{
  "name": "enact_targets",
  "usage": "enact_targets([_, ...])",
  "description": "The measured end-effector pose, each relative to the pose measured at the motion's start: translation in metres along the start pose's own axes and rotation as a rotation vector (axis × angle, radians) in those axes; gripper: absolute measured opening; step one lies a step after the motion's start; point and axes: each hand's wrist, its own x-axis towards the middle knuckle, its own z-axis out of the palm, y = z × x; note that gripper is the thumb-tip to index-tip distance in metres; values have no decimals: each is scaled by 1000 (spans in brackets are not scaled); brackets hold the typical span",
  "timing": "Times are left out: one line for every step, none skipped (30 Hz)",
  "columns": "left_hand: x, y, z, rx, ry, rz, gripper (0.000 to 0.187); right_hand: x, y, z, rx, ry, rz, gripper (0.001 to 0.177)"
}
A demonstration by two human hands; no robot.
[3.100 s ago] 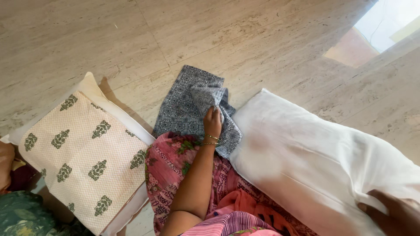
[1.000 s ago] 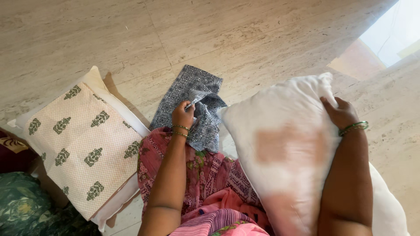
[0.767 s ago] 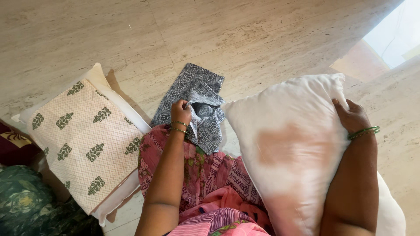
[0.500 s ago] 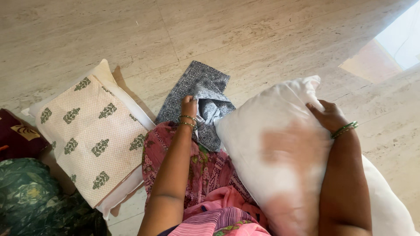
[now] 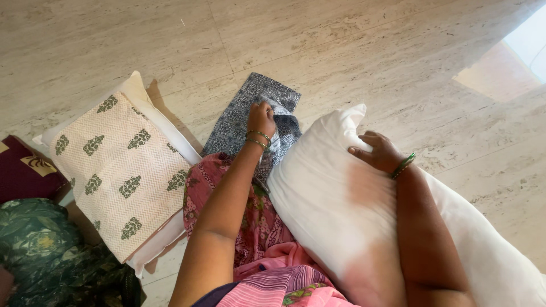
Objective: The person inserts two white pillows into patterned pillowcases one at a time. They first insert a pillow into a blue floral case, then into a grey patterned case, smoothing and adjusting each cover after insertion.
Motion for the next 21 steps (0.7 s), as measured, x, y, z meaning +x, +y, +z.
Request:
enact_targets([7,1,6,-52,-58,-51,16,1,2,3,20,45,-109,54])
enact_targets([11,2,10,-105,-105,-94,16,1,2,6,39,89,-219,52])
enact_targets([10,6,13,-118,-144,-116,17,1,2,7,53,132,-327,51])
enact_targets([8,11,12,-107,-193,-128,18,3,1,8,130,85,-257,55])
enact_targets([2,17,9,-118,-267,-168,21,3,-1,10,207,34,-181,59])
enact_targets([-1,27,0,-55,-347,-98,36,4,-2,11,285,-18,-107,64])
enact_targets([-4,39,-12,9,-427,-29,52,4,-4,11,329,-44,4,70])
enact_targets([-7,51,-21,73,-506,40,69,5,-4,11,374,-70,116,76])
enact_targets([-8,62,-30,188,-472,58,54,6,-6,11,417,-97,223,83])
enact_targets([-8,71,-37,302,-436,76,42,6,-7,11,448,-97,193,84])
enact_targets([-8,78,-43,416,-397,92,34,7,-8,10,478,-98,161,86])
enact_targets([-6,82,-48,428,-383,91,24,8,-9,10,508,-99,129,87])
enact_targets([-5,85,-49,438,-372,88,16,8,-10,10,526,-104,123,87])
enact_targets([-3,86,-47,447,-361,86,14,7,-12,12,545,-110,117,86])
enact_targets([-2,86,-43,382,-232,122,14,7,-13,12,562,-115,112,86])
enact_targets([-1,84,-36,316,-104,157,14,6,-16,12,502,-133,136,84])
enact_targets([3,82,-28,249,25,195,14,7,-19,12,442,-148,160,83])
enact_targets([8,79,-19,212,-14,137,14,8,-23,12,382,-164,184,81])
enact_targets([11,78,-6,171,-55,79,15,8,-27,12,386,-168,159,82])
enact_targets([13,76,6,130,-97,21,16,8,-32,12,391,-171,135,83])
enact_targets([13,76,18,82,-92,26,16,8,-37,10,392,-174,109,83])
